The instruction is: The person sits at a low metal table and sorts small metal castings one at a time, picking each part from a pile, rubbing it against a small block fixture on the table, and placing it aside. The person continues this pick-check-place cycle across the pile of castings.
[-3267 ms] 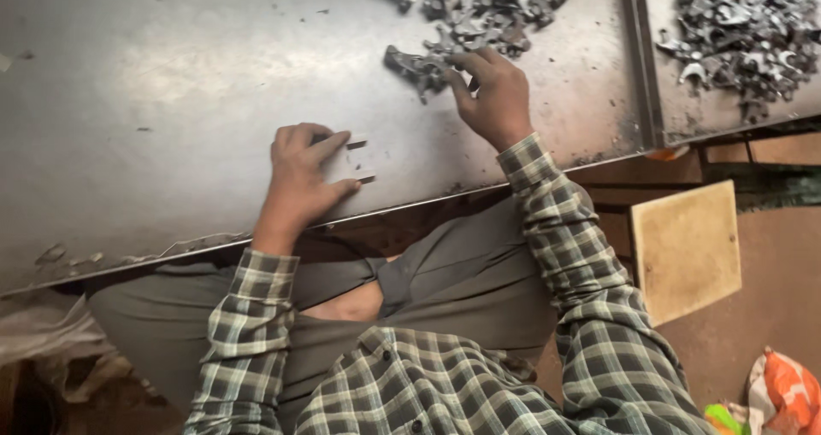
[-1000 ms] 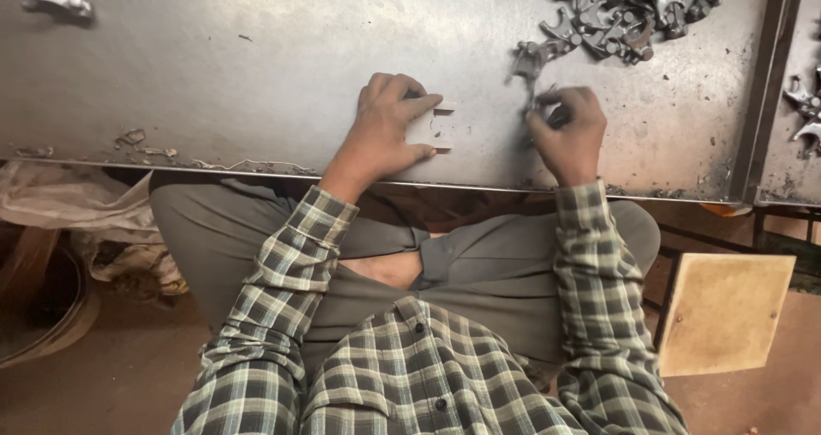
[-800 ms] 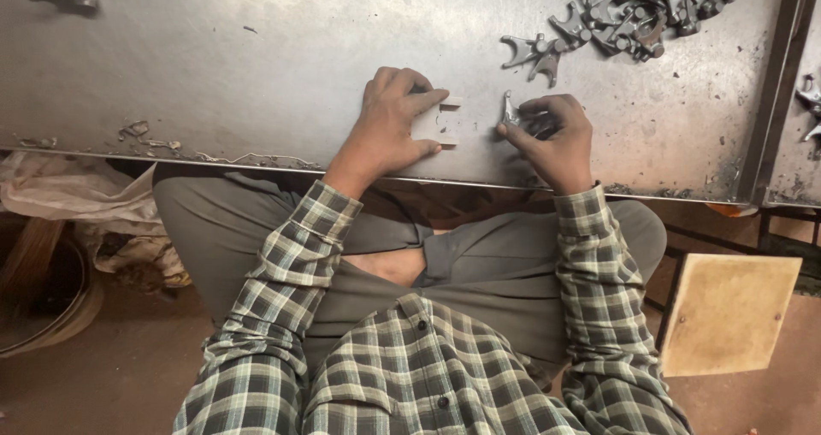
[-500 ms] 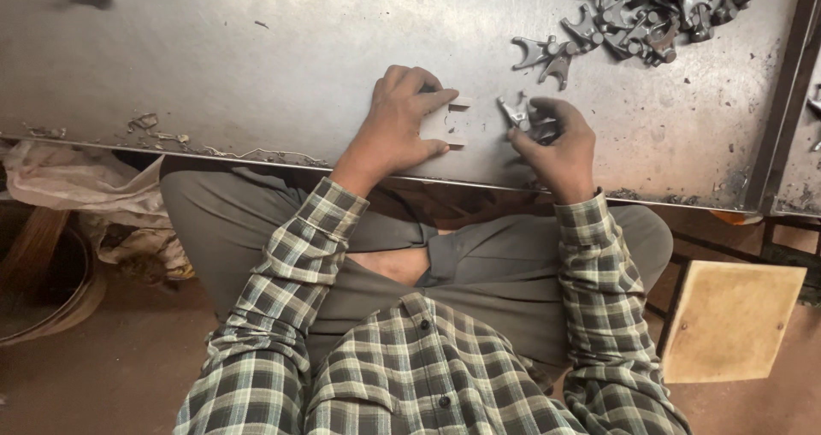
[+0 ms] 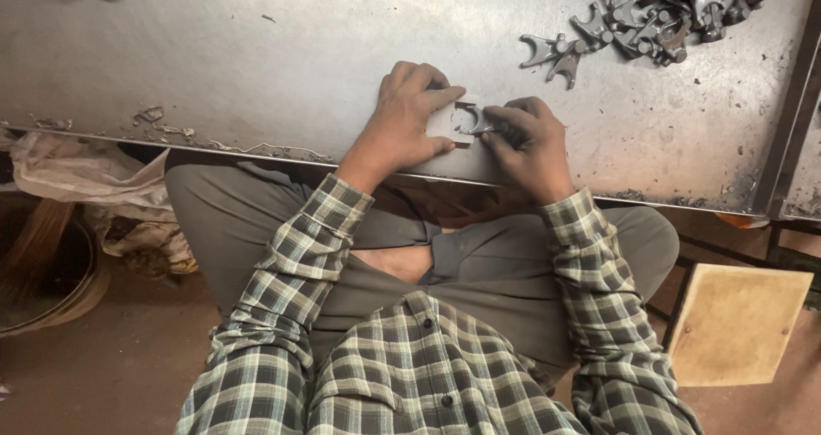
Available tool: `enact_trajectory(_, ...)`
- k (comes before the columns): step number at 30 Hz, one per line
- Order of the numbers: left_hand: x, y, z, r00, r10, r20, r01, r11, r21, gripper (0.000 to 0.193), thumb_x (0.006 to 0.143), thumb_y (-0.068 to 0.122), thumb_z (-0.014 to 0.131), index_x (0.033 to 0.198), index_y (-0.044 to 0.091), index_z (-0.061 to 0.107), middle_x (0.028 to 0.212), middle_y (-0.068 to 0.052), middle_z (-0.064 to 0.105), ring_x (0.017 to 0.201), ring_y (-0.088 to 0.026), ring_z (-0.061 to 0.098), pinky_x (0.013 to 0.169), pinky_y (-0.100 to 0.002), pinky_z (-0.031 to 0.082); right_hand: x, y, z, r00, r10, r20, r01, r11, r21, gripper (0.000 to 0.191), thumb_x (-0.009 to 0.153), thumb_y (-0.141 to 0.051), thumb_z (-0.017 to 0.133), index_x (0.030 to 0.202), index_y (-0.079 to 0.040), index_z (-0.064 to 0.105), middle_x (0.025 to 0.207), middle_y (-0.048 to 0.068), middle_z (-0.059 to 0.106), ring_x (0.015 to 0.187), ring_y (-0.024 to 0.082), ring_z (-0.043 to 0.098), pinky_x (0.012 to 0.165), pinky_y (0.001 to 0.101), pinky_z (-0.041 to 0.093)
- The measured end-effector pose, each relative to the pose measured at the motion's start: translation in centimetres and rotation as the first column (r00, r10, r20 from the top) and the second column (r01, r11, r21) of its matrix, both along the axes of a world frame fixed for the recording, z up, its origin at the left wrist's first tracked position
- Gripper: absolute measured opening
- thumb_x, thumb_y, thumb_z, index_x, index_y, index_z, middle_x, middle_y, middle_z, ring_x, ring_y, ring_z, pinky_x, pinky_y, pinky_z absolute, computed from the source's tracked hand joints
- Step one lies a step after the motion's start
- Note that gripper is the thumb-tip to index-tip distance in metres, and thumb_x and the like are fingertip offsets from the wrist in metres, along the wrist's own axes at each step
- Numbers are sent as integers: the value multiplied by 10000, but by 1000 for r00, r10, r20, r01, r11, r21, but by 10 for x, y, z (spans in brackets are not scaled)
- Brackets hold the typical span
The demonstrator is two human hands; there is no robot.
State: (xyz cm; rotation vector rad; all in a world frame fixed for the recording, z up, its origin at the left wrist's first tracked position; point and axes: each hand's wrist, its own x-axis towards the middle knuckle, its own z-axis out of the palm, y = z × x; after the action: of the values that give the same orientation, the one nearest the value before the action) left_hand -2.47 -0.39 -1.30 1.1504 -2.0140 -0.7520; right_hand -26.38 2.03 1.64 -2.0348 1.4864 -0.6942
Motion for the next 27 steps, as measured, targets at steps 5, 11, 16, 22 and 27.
enact_trajectory(5, 0, 0, 1, 1000, 4, 3, -4, 1000, 9, 696, 589, 246, 944, 1248, 141, 744, 1212, -37, 607, 1200, -290, 487, 1090, -447, 389, -9, -7, -4, 996, 70, -63, -66, 996, 55, 399, 852, -83, 827, 1234, -43, 715, 1103, 125, 649, 909, 203, 669, 784, 332, 563)
enact_trajectory(11, 1, 0, 2, 1000, -3, -1, 3, 1000, -4, 703, 577, 237, 934, 1247, 139, 745, 1208, -45, 607, 1197, -298, 488, 1083, -447, 392, -70, -29, 0, 778, -190, 599, -133, 881, 453, 413, 892, -61, 792, 1279, -83, 647, 1124, 67, 657, 1006, 161, 655, 857, 295, 558)
enact_trajectory(16, 0, 0, 4, 1000, 4, 4, -4, 1000, 1, 693, 573, 236, 924, 1237, 144, 750, 1206, -45, 610, 1186, -295, 498, 1069, -444, 400, -108, -57, -3, 795, -150, 588, 53, 982, 179, 256, 978, 32, 756, 1190, -42, 632, 1011, 99, 589, 846, 171, 585, 734, 287, 518)
enact_trajectory(22, 0, 0, 4, 1000, 0, -1, 0, 1000, -11, 684, 577, 241, 918, 1233, 137, 751, 1197, -48, 610, 1173, -296, 502, 1059, -444, 404, -103, -70, -6, 967, -64, -248, 25, 987, -161, 441, 928, 80, 707, 1341, -69, 744, 1136, 159, 604, 964, 261, 651, 809, 336, 575)
enact_trajectory(27, 0, -1, 2, 1000, 3, -4, -3, 1000, -29, 674, 578, 245, 921, 1223, 137, 755, 1186, -50, 608, 1167, -295, 503, 1049, -446, 401, -100, -52, 4, 958, -125, -257, 99, 989, -109, 251, 947, -1, 797, 1186, -58, 745, 1172, 144, 608, 1004, 256, 672, 842, 321, 609)
